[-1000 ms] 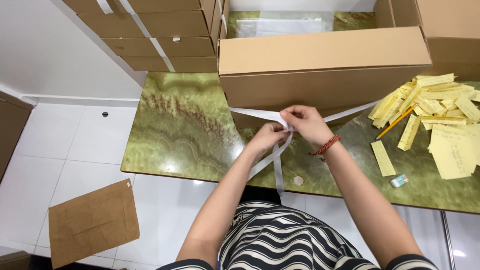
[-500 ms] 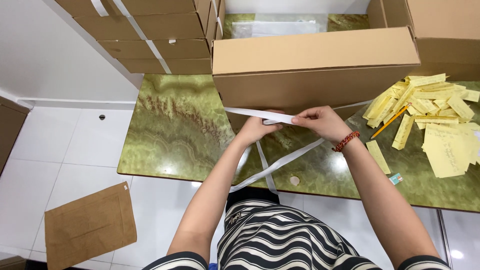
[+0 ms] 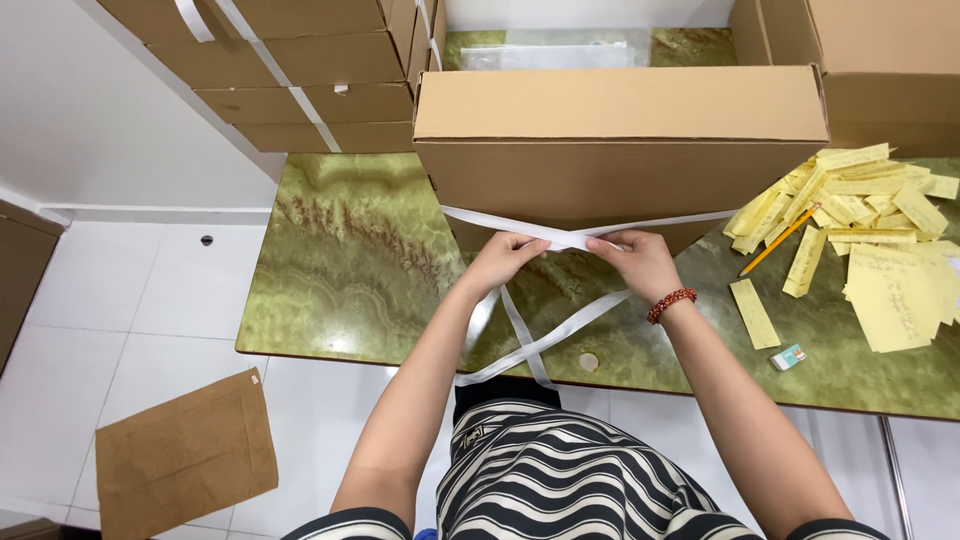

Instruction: The person ties a white ribbon around a brown cardboard box, creating a bow on top. They then pick up a yellow sticky note, write on it with a pencil, and place it on the box. Finally, the person stacks the wrapped box onto a pile of similar boxes.

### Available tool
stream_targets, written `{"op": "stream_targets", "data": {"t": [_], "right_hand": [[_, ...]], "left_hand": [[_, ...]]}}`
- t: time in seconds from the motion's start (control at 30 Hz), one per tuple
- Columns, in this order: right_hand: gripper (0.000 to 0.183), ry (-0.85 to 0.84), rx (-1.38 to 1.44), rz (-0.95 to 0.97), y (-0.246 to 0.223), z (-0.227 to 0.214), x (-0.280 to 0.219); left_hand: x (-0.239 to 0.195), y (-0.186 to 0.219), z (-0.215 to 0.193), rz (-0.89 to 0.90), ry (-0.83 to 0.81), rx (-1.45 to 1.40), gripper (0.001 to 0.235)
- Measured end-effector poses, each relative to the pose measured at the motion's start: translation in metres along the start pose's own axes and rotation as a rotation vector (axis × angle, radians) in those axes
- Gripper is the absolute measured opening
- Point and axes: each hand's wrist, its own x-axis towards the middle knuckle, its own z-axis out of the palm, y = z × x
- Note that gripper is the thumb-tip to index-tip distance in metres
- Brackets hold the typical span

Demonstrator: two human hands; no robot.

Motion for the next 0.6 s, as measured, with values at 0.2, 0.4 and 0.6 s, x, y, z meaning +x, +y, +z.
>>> {"op": "stream_targets", "data": {"t": [0.2,0.4,0.6], "right_hand": [[0.034,0.063,0.467,0.091,-0.009,0.020,-0.005],[0.033,0.048,0.475,0.030,0.054,0.027,0.031],[0.029,0.058,0.396,-0.044,0.053,0.027,0.035]], "left_hand": [[-0.046,0.076,-0.005,-0.075,-0.172,-0.136,0.027],[-0.036,0.085,-0.013,0.051,-0.295,-0.298,0.027],[-0.032,0.190,-0.014,0.238,-0.402,-0.149,0.029]]}}
